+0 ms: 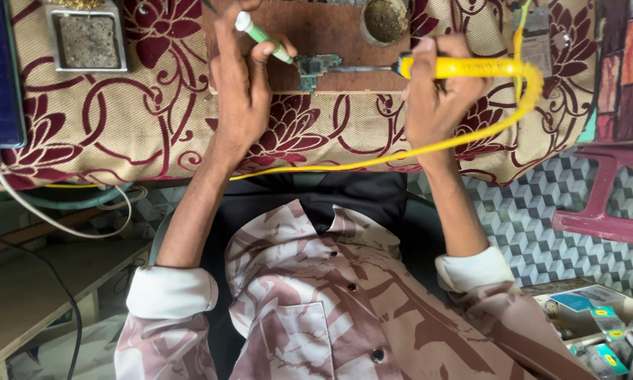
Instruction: The person solders a small circuit board using a soldering iron and flux. They repeatedly apply flux with a green tube and heat specific points on the board with the iron, occasionally dipping the tip into a small container.
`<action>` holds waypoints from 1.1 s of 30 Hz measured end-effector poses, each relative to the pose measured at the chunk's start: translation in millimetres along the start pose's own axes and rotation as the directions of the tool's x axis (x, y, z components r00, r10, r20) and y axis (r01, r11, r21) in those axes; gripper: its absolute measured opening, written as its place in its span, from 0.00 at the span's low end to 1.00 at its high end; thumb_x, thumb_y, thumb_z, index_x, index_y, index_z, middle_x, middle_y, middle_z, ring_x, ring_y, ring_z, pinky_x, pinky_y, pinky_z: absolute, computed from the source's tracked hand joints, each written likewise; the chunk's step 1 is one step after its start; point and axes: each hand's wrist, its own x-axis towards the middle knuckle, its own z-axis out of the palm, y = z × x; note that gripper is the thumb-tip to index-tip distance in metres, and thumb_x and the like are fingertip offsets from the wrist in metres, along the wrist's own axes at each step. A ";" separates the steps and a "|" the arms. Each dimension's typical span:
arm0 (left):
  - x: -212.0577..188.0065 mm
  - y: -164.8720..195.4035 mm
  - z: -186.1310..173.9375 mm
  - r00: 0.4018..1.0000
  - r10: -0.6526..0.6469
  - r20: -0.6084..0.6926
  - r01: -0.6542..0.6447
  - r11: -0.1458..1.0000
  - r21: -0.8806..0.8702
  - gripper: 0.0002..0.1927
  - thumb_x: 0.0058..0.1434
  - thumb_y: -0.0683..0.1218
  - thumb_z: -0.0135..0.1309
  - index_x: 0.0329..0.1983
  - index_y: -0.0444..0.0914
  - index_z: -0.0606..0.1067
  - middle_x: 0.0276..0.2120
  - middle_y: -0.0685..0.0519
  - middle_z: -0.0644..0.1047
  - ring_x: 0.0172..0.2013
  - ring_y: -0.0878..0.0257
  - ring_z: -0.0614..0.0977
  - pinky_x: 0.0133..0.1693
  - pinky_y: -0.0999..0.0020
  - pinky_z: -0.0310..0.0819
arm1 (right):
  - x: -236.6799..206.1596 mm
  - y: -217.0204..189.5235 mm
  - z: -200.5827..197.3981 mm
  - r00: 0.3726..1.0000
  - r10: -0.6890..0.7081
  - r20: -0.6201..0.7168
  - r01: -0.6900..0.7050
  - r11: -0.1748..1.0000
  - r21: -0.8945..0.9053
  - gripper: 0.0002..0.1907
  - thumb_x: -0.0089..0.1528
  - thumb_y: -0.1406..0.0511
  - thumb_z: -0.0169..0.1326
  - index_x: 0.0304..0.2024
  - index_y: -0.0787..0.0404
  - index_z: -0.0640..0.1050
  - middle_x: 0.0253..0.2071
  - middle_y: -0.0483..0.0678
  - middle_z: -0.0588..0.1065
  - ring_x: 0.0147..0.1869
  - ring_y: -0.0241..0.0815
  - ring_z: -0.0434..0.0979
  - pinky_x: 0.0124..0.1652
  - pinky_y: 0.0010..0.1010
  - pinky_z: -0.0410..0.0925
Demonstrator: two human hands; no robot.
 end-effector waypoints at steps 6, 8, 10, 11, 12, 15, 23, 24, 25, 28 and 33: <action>-1.0 4.1 -2.5 0.999 -0.047 0.017 0.047 0.999 -0.001 0.13 0.88 0.42 0.39 0.71 0.40 0.55 0.40 0.48 0.85 0.40 0.60 0.90 0.42 0.70 0.80 | 3.8 4.0 10.5 0.998 0.016 -0.061 -0.015 1.000 0.010 0.15 0.78 0.70 0.50 0.36 0.64 0.66 0.22 0.48 0.68 0.20 0.32 0.68 0.21 0.22 0.60; -0.8 2.3 -2.8 0.998 -0.056 0.008 0.056 0.998 -0.008 0.16 0.86 0.42 0.39 0.72 0.39 0.55 0.41 0.48 0.85 0.37 0.62 0.89 0.38 0.71 0.79 | -2.3 12.8 10.9 0.995 0.038 -0.091 -0.031 0.996 0.082 0.13 0.78 0.69 0.49 0.37 0.63 0.66 0.24 0.47 0.69 0.19 0.33 0.69 0.21 0.21 0.63; -0.8 -0.3 -3.1 0.999 -0.035 -0.005 0.035 0.999 0.005 0.16 0.86 0.42 0.39 0.72 0.40 0.55 0.40 0.48 0.85 0.35 0.63 0.89 0.37 0.71 0.78 | -6.7 24.9 14.1 0.975 0.072 -0.210 -0.020 0.970 0.241 0.12 0.76 0.66 0.48 0.38 0.64 0.67 0.24 0.47 0.68 0.19 0.34 0.66 0.21 0.26 0.66; -1.2 -1.5 -3.0 1.000 -0.015 -0.014 0.016 1.000 0.020 0.15 0.86 0.43 0.39 0.72 0.40 0.55 0.40 0.48 0.85 0.36 0.64 0.89 0.38 0.71 0.79 | -8.7 30.3 13.2 0.959 0.099 -0.266 -0.010 0.949 0.316 0.11 0.75 0.65 0.47 0.39 0.64 0.68 0.24 0.47 0.67 0.20 0.34 0.65 0.21 0.29 0.67; -1.5 -2.7 -1.9 1.000 0.007 -0.021 -0.006 1.000 0.031 0.15 0.87 0.43 0.39 0.71 0.40 0.55 0.39 0.49 0.85 0.37 0.64 0.88 0.39 0.70 0.79 | -10.8 34.3 8.0 0.943 0.151 -0.297 -0.030 0.926 0.377 0.12 0.76 0.63 0.46 0.41 0.65 0.67 0.25 0.47 0.67 0.20 0.35 0.65 0.21 0.28 0.66; -2.8 -5.4 -1.3 0.998 -0.039 -0.048 0.038 0.999 -0.011 0.15 0.85 0.42 0.37 0.71 0.41 0.56 0.42 0.48 0.85 0.31 0.65 0.85 0.31 0.74 0.76 | -18.0 42.4 -0.9 0.922 0.235 -0.307 -0.060 0.871 0.487 0.15 0.77 0.59 0.44 0.45 0.66 0.67 0.26 0.48 0.66 0.21 0.36 0.66 0.23 0.27 0.65; -5.7 -8.3 -1.9 0.984 -0.079 -0.160 0.084 0.996 0.023 0.15 0.84 0.39 0.38 0.70 0.40 0.55 0.47 0.47 0.87 0.20 0.70 0.75 0.23 0.76 0.65 | -45.4 39.6 -6.9 0.950 0.212 -0.229 -0.102 0.905 0.412 0.15 0.78 0.60 0.45 0.42 0.64 0.64 0.26 0.49 0.64 0.20 0.35 0.64 0.22 0.28 0.66; -7.7 -7.0 -0.3 0.987 -0.068 -0.148 0.077 0.995 0.059 0.15 0.85 0.40 0.38 0.71 0.40 0.55 0.46 0.47 0.87 0.20 0.69 0.76 0.23 0.77 0.65 | -48.2 38.6 -6.7 0.948 0.237 -0.214 -0.134 0.904 0.405 0.15 0.78 0.60 0.45 0.42 0.64 0.64 0.25 0.48 0.65 0.20 0.35 0.64 0.22 0.28 0.66; -9.4 -5.9 0.7 0.988 -0.075 -0.137 0.084 0.994 0.065 0.14 0.86 0.40 0.39 0.69 0.40 0.55 0.45 0.47 0.87 0.22 0.69 0.78 0.24 0.76 0.66 | -51.2 37.6 -5.5 0.943 0.264 -0.204 -0.166 0.902 0.399 0.14 0.77 0.61 0.45 0.41 0.64 0.64 0.24 0.48 0.65 0.21 0.35 0.64 0.22 0.27 0.66; -7.8 -6.3 3.0 0.991 -0.057 -0.119 0.068 0.994 0.089 0.11 0.87 0.43 0.39 0.67 0.40 0.56 0.44 0.48 0.87 0.27 0.67 0.84 0.27 0.74 0.68 | -52.2 37.7 -1.3 0.944 0.253 -0.209 -0.171 0.922 0.347 0.14 0.78 0.61 0.44 0.42 0.65 0.65 0.23 0.48 0.65 0.23 0.36 0.66 0.24 0.26 0.67; -7.5 -6.2 3.6 0.996 -0.025 -0.082 0.034 0.992 0.123 0.11 0.87 0.45 0.40 0.67 0.39 0.57 0.40 0.49 0.87 0.30 0.66 0.87 0.30 0.72 0.70 | -44.2 41.8 2.6 0.954 0.212 -0.213 -0.136 0.936 0.323 0.14 0.78 0.61 0.44 0.43 0.66 0.66 0.24 0.48 0.67 0.23 0.35 0.66 0.26 0.25 0.67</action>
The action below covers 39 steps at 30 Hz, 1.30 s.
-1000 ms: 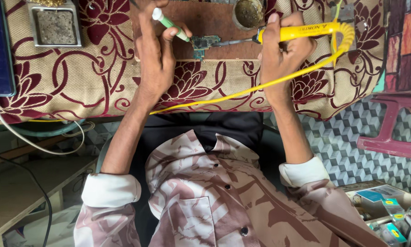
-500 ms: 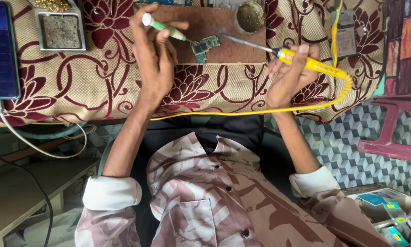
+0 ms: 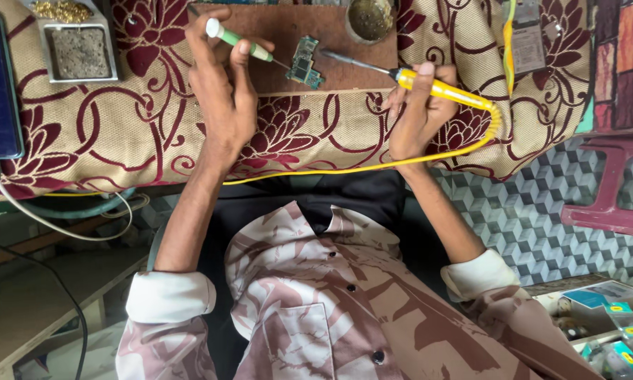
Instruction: The person solders a small circuit board using a soldering iron and flux. They repeatedly apply flux with a green tube and heat specific points on the board with the iron, occasionally dipping the tip into a small container.
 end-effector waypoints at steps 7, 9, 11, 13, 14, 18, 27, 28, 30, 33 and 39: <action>-1.4 -1.3 0.1 0.998 -0.037 0.049 0.043 0.990 -0.131 0.13 0.83 0.41 0.41 0.67 0.36 0.57 0.45 0.45 0.87 0.20 0.67 0.80 0.21 0.75 0.68 | 7.2 6.2 6.8 0.989 -0.017 0.144 0.013 1.000 0.028 0.15 0.78 0.60 0.45 0.47 0.67 0.68 0.30 0.49 0.70 0.27 0.36 0.69 0.31 0.28 0.74; -3.5 -1.2 -1.5 0.998 -0.034 0.057 0.047 0.973 -0.228 0.13 0.85 0.39 0.41 0.68 0.37 0.56 0.48 0.43 0.86 0.21 0.66 0.82 0.23 0.75 0.70 | 6.1 7.4 8.1 0.987 -0.045 0.157 0.040 0.998 0.039 0.15 0.78 0.59 0.44 0.47 0.67 0.68 0.29 0.49 0.70 0.27 0.36 0.70 0.32 0.29 0.75; -4.0 -1.8 -2.9 0.999 -0.009 0.050 0.020 0.972 -0.232 0.13 0.84 0.37 0.40 0.67 0.36 0.56 0.52 0.41 0.84 0.24 0.65 0.84 0.26 0.73 0.73 | 2.0 7.4 7.2 0.990 -0.064 0.127 0.059 0.997 0.042 0.16 0.77 0.58 0.43 0.47 0.67 0.68 0.28 0.49 0.70 0.26 0.36 0.72 0.32 0.31 0.75; -2.7 -2.5 -2.7 0.999 0.005 0.049 0.006 0.975 -0.224 0.12 0.82 0.36 0.40 0.65 0.35 0.57 0.53 0.40 0.84 0.25 0.64 0.84 0.27 0.72 0.75 | -5.9 5.4 3.0 0.996 -0.038 0.075 0.034 0.998 0.052 0.16 0.78 0.58 0.43 0.47 0.66 0.67 0.29 0.50 0.70 0.26 0.37 0.71 0.31 0.29 0.71; -1.7 -2.7 -1.9 0.999 0.004 0.054 0.008 0.977 -0.211 0.11 0.82 0.35 0.40 0.63 0.35 0.58 0.51 0.40 0.84 0.25 0.64 0.84 0.27 0.72 0.76 | -10.7 4.2 0.4 0.999 -0.023 0.049 0.020 0.998 0.058 0.16 0.78 0.57 0.42 0.47 0.66 0.67 0.29 0.50 0.70 0.26 0.38 0.70 0.30 0.28 0.69; 2.3 -0.2 2.7 0.998 0.054 0.035 -0.050 0.995 -0.090 0.09 0.80 0.35 0.38 0.60 0.35 0.60 0.53 0.39 0.83 0.29 0.64 0.86 0.29 0.73 0.76 | -23.9 3.5 -10.5 1.000 -0.013 0.007 0.012 0.995 0.099 0.16 0.78 0.57 0.41 0.46 0.66 0.66 0.25 0.48 0.67 0.24 0.37 0.67 0.30 0.29 0.69; 4.1 6.8 3.3 0.999 -0.016 0.031 0.020 0.989 -0.148 0.08 0.84 0.40 0.42 0.62 0.37 0.61 0.47 0.44 0.86 0.46 0.58 0.90 0.45 0.66 0.86 | -28.2 9.3 -19.6 1.000 0.014 -0.014 -0.013 0.998 0.054 0.15 0.78 0.60 0.42 0.43 0.65 0.64 0.23 0.46 0.62 0.21 0.36 0.65 0.26 0.28 0.70; 3.4 6.0 4.0 0.999 -0.009 0.037 0.014 0.990 -0.143 0.08 0.84 0.40 0.41 0.62 0.37 0.61 0.46 0.44 0.86 0.44 0.59 0.90 0.42 0.68 0.86 | -27.6 9.4 -20.2 1.000 0.002 -0.015 -0.001 0.999 0.052 0.15 0.79 0.60 0.42 0.44 0.66 0.65 0.23 0.46 0.61 0.21 0.36 0.65 0.27 0.29 0.70; 2.3 3.0 2.4 0.999 0.007 0.045 -0.001 0.992 -0.127 0.09 0.84 0.40 0.41 0.64 0.37 0.61 0.46 0.45 0.86 0.41 0.60 0.90 0.37 0.71 0.84 | -25.8 10.2 -20.6 1.000 0.012 -0.022 -0.011 0.998 0.056 0.15 0.79 0.59 0.42 0.45 0.66 0.65 0.24 0.47 0.63 0.21 0.37 0.66 0.29 0.30 0.71; 0.9 -1.9 0.0 0.999 -0.044 0.022 0.048 0.981 -0.187 0.10 0.79 0.39 0.39 0.61 0.34 0.60 0.48 0.42 0.85 0.23 0.68 0.81 0.24 0.74 0.71 | -23.0 11.7 -21.8 0.998 0.051 -0.027 -0.049 0.997 0.061 0.16 0.78 0.58 0.41 0.46 0.66 0.65 0.24 0.48 0.66 0.23 0.37 0.66 0.29 0.29 0.70; 7.5 -4.5 2.9 0.997 -0.072 0.025 0.074 0.994 -0.081 0.07 0.80 0.39 0.43 0.58 0.35 0.63 0.48 0.44 0.85 0.20 0.70 0.79 0.21 0.76 0.70 | -22.9 19.9 -20.8 0.997 0.060 -0.042 -0.049 0.974 0.220 0.15 0.78 0.57 0.41 0.45 0.64 0.65 0.25 0.48 0.66 0.23 0.38 0.66 0.24 0.27 0.67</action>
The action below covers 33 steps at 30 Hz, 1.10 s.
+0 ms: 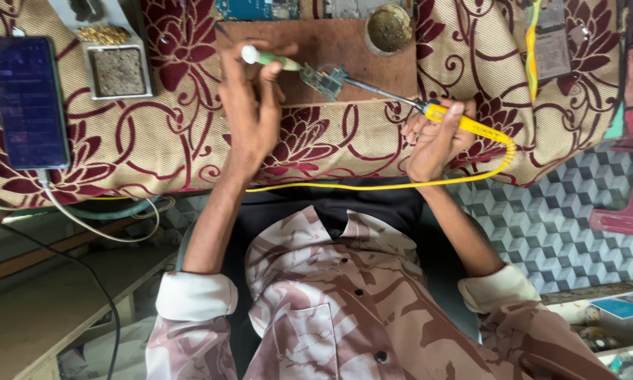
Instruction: The person solders a small circuit board using a soldering iron and flux. They repeatedly apply flux with a green tube and heat specific points on the board with the iron, occasionally dipping the tip into a small container.
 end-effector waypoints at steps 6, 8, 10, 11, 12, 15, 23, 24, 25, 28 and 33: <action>-0.4 9.6 -1.5 1.000 -0.011 -0.005 0.011 1.000 0.003 0.10 0.84 0.45 0.44 0.61 0.36 0.62 0.45 0.46 0.85 0.42 0.59 0.89 0.42 0.69 0.83 | -3.7 5.7 -3.3 0.999 0.028 0.017 -0.028 0.999 -0.023 0.13 0.79 0.60 0.43 0.46 0.65 0.65 0.29 0.49 0.65 0.22 0.36 0.66 0.26 0.30 0.68; 1.9 9.6 -1.7 1.000 -0.025 -0.002 0.025 1.000 -0.009 0.10 0.83 0.45 0.44 0.60 0.36 0.62 0.45 0.46 0.85 0.45 0.58 0.90 0.45 0.68 0.83 | -1.0 7.7 -4.3 1.000 0.025 0.019 -0.024 0.999 -0.040 0.14 0.79 0.60 0.42 0.46 0.65 0.65 0.27 0.49 0.65 0.22 0.36 0.66 0.25 0.29 0.68; 2.6 9.6 -2.0 0.999 -0.034 0.001 0.034 0.999 -0.016 0.11 0.82 0.45 0.44 0.60 0.36 0.62 0.45 0.47 0.85 0.44 0.59 0.90 0.46 0.68 0.83 | 1.1 10.5 -4.1 1.000 0.014 0.024 -0.013 0.999 -0.036 0.13 0.79 0.60 0.42 0.47 0.65 0.64 0.29 0.51 0.66 0.23 0.38 0.67 0.26 0.30 0.70; 3.1 9.1 -2.6 1.000 -0.028 0.005 0.028 0.999 -0.017 0.11 0.83 0.45 0.45 0.61 0.36 0.62 0.45 0.48 0.86 0.42 0.60 0.90 0.44 0.68 0.83 | 2.6 11.8 -3.9 1.000 0.004 0.023 -0.003 0.999 -0.034 0.13 0.79 0.60 0.42 0.48 0.65 0.64 0.30 0.52 0.67 0.24 0.39 0.68 0.27 0.31 0.70; 3.2 8.9 -2.8 1.000 -0.022 0.009 0.022 1.000 -0.019 0.11 0.83 0.45 0.45 0.62 0.36 0.62 0.45 0.48 0.86 0.40 0.61 0.89 0.43 0.69 0.82 | 2.6 12.5 -3.8 1.000 -0.003 0.017 0.003 0.999 -0.042 0.14 0.79 0.59 0.42 0.48 0.65 0.64 0.28 0.52 0.66 0.24 0.40 0.68 0.27 0.31 0.70; 2.4 8.5 -4.3 0.996 -0.084 0.001 0.084 0.995 -0.046 0.11 0.80 0.43 0.45 0.60 0.35 0.62 0.45 0.46 0.86 0.25 0.66 0.80 0.28 0.73 0.73 | 1.8 14.7 -3.6 1.000 0.002 0.008 -0.001 0.999 -0.036 0.15 0.79 0.57 0.41 0.49 0.64 0.64 0.25 0.51 0.66 0.23 0.41 0.69 0.27 0.30 0.69; 3.3 6.2 -2.5 0.996 -0.088 0.006 0.088 0.992 -0.096 0.11 0.80 0.41 0.45 0.62 0.35 0.61 0.45 0.47 0.86 0.21 0.69 0.78 0.23 0.74 0.70 | -1.7 18.9 -10.5 0.995 -0.061 0.081 0.063 0.998 -0.017 0.24 0.78 0.49 0.43 0.58 0.63 0.62 0.30 0.54 0.68 0.30 0.44 0.73 0.31 0.34 0.70; 3.7 5.6 -3.2 0.996 -0.089 0.011 0.089 0.993 -0.083 0.11 0.80 0.41 0.45 0.62 0.35 0.62 0.44 0.47 0.86 0.21 0.69 0.78 0.23 0.74 0.70 | -2.7 20.3 -10.6 0.993 -0.062 0.096 0.064 0.998 -0.017 0.25 0.77 0.48 0.43 0.58 0.63 0.62 0.31 0.54 0.69 0.30 0.44 0.74 0.30 0.31 0.69; 3.5 5.1 -3.7 0.997 -0.076 0.012 0.076 0.995 -0.068 0.11 0.80 0.42 0.45 0.62 0.35 0.61 0.44 0.48 0.86 0.21 0.69 0.78 0.23 0.74 0.70 | -4.0 21.0 -11.1 0.992 -0.064 0.111 0.066 0.998 -0.018 0.26 0.76 0.47 0.43 0.58 0.63 0.61 0.32 0.54 0.69 0.30 0.44 0.74 0.28 0.29 0.68; 3.5 3.2 -4.9 0.999 -0.051 0.016 0.051 0.998 -0.044 0.12 0.81 0.43 0.44 0.62 0.35 0.61 0.44 0.48 0.86 0.21 0.68 0.79 0.25 0.74 0.71 | -3.9 22.6 -12.8 0.985 -0.092 0.145 0.097 0.995 -0.026 0.27 0.75 0.47 0.45 0.58 0.63 0.61 0.34 0.54 0.70 0.32 0.44 0.75 0.27 0.27 0.67; 5.4 -0.6 -5.5 0.998 -0.060 0.011 0.059 0.998 0.032 0.12 0.79 0.43 0.45 0.61 0.35 0.61 0.42 0.50 0.87 0.21 0.69 0.80 0.25 0.73 0.73 | -0.9 19.7 -11.2 0.985 -0.098 0.140 0.108 0.992 -0.059 0.24 0.76 0.54 0.52 0.59 0.63 0.60 0.36 0.55 0.70 0.33 0.44 0.74 0.31 0.30 0.69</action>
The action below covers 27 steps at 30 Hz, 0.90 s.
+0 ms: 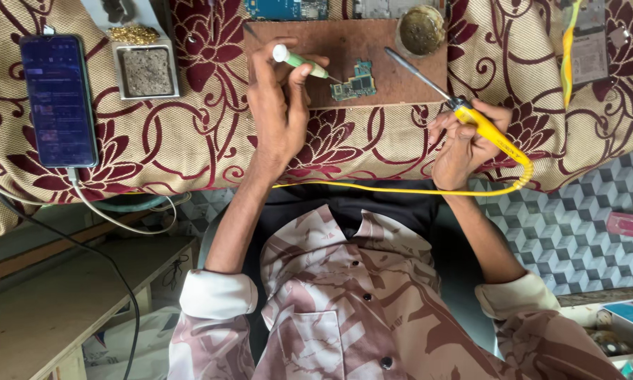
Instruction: The person solders a small circuit board using a soldering iron and flux. They repeatedly apply flux with a green tube and heat specific points on the board with the iron, occasionally dipping the tip into a small container.
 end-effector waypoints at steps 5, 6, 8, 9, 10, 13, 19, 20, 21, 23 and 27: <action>1.0 0.5 -1.9 0.998 0.063 -0.023 -0.061 0.994 0.086 0.12 0.80 0.41 0.44 0.63 0.37 0.61 0.43 0.53 0.86 0.39 0.64 0.89 0.43 0.69 0.81 | 1.6 -5.5 2.8 0.999 -0.040 0.031 0.044 0.990 -0.136 0.15 0.78 0.62 0.51 0.58 0.64 0.61 0.34 0.55 0.72 0.29 0.42 0.74 0.29 0.30 0.70; 3.9 -0.1 -3.1 0.998 0.052 -0.026 -0.049 0.992 0.113 0.12 0.79 0.41 0.45 0.62 0.37 0.61 0.42 0.54 0.86 0.40 0.64 0.89 0.43 0.69 0.81 | 3.6 -3.6 3.6 0.998 -0.054 0.034 0.058 0.989 -0.139 0.14 0.79 0.64 0.50 0.58 0.64 0.61 0.34 0.55 0.72 0.30 0.43 0.74 0.30 0.30 0.71; 4.6 1.9 -5.5 1.000 0.008 -0.011 -0.007 0.997 0.078 0.13 0.78 0.39 0.44 0.62 0.37 0.61 0.44 0.54 0.86 0.42 0.62 0.89 0.43 0.70 0.82 | 3.4 -1.3 3.0 0.997 -0.063 0.038 0.068 0.985 -0.157 0.13 0.79 0.67 0.49 0.59 0.64 0.60 0.35 0.55 0.71 0.31 0.45 0.75 0.32 0.32 0.73; 4.5 3.2 -7.1 1.000 -0.017 0.000 0.017 0.998 0.060 0.13 0.77 0.39 0.44 0.62 0.37 0.61 0.44 0.54 0.86 0.43 0.62 0.90 0.43 0.70 0.82 | 2.2 0.8 2.9 0.998 -0.064 0.025 0.068 0.983 -0.168 0.12 0.79 0.68 0.48 0.59 0.64 0.61 0.35 0.55 0.71 0.31 0.46 0.76 0.31 0.31 0.73; 4.9 4.5 -8.7 1.000 0.027 -0.009 -0.026 0.994 0.109 0.14 0.77 0.38 0.45 0.62 0.38 0.61 0.44 0.55 0.86 0.43 0.61 0.89 0.46 0.66 0.81 | 1.2 3.6 2.9 0.998 -0.069 0.012 0.070 0.981 -0.179 0.11 0.78 0.68 0.46 0.59 0.64 0.61 0.35 0.56 0.72 0.31 0.46 0.77 0.30 0.31 0.73; 7.4 7.8 -12.2 0.997 0.079 -0.024 -0.073 0.981 0.180 0.15 0.76 0.38 0.46 0.63 0.38 0.60 0.43 0.56 0.85 0.43 0.60 0.88 0.49 0.62 0.78 | -1.7 13.2 2.3 0.991 -0.131 0.041 0.137 0.954 -0.266 0.09 0.77 0.70 0.43 0.58 0.63 0.60 0.36 0.58 0.73 0.32 0.48 0.79 0.31 0.33 0.75; 13.8 15.8 -14.2 0.998 -0.061 0.026 0.059 0.996 0.073 0.15 0.76 0.36 0.45 0.62 0.37 0.60 0.43 0.54 0.86 0.39 0.62 0.88 0.40 0.68 0.79 | -11.0 21.8 4.4 0.965 -0.230 0.127 0.261 0.892 -0.369 0.14 0.74 0.75 0.43 0.60 0.62 0.58 0.39 0.60 0.69 0.32 0.50 0.76 0.37 0.42 0.75; 14.9 17.2 -15.0 0.998 -0.052 0.024 0.050 0.995 0.087 0.15 0.75 0.35 0.45 0.62 0.37 0.60 0.43 0.54 0.86 0.38 0.62 0.88 0.40 0.67 0.78 | -11.0 20.2 4.0 0.964 -0.224 0.141 0.263 0.874 -0.409 0.15 0.74 0.76 0.43 0.60 0.61 0.58 0.40 0.62 0.69 0.32 0.51 0.77 0.36 0.40 0.75; 16.3 18.1 -15.6 0.999 -0.041 0.021 0.038 0.994 0.099 0.16 0.75 0.34 0.45 0.63 0.37 0.61 0.43 0.54 0.86 0.37 0.62 0.87 0.40 0.66 0.77 | -11.5 18.8 4.4 0.974 -0.198 0.113 0.227 0.892 -0.392 0.14 0.75 0.74 0.44 0.61 0.61 0.58 0.40 0.60 0.69 0.32 0.49 0.76 0.38 0.40 0.75; 16.9 19.6 -18.1 0.998 0.061 0.019 -0.063 0.981 0.183 0.17 0.74 0.34 0.44 0.62 0.37 0.60 0.42 0.54 0.85 0.40 0.60 0.86 0.47 0.60 0.75 | -11.0 17.5 7.5 0.987 -0.154 0.055 0.164 0.922 -0.350 0.12 0.79 0.70 0.46 0.61 0.60 0.59 0.39 0.57 0.69 0.32 0.46 0.74 0.40 0.40 0.77; 14.2 17.3 -16.6 0.999 0.026 0.019 -0.029 0.992 0.120 0.19 0.72 0.31 0.41 0.64 0.37 0.60 0.44 0.52 0.85 0.42 0.60 0.87 0.46 0.63 0.76 | -6.8 13.7 13.3 0.979 -0.193 0.060 0.202 0.917 -0.345 0.20 0.74 0.56 0.48 0.58 0.61 0.60 0.37 0.53 0.69 0.30 0.46 0.77 0.32 0.31 0.73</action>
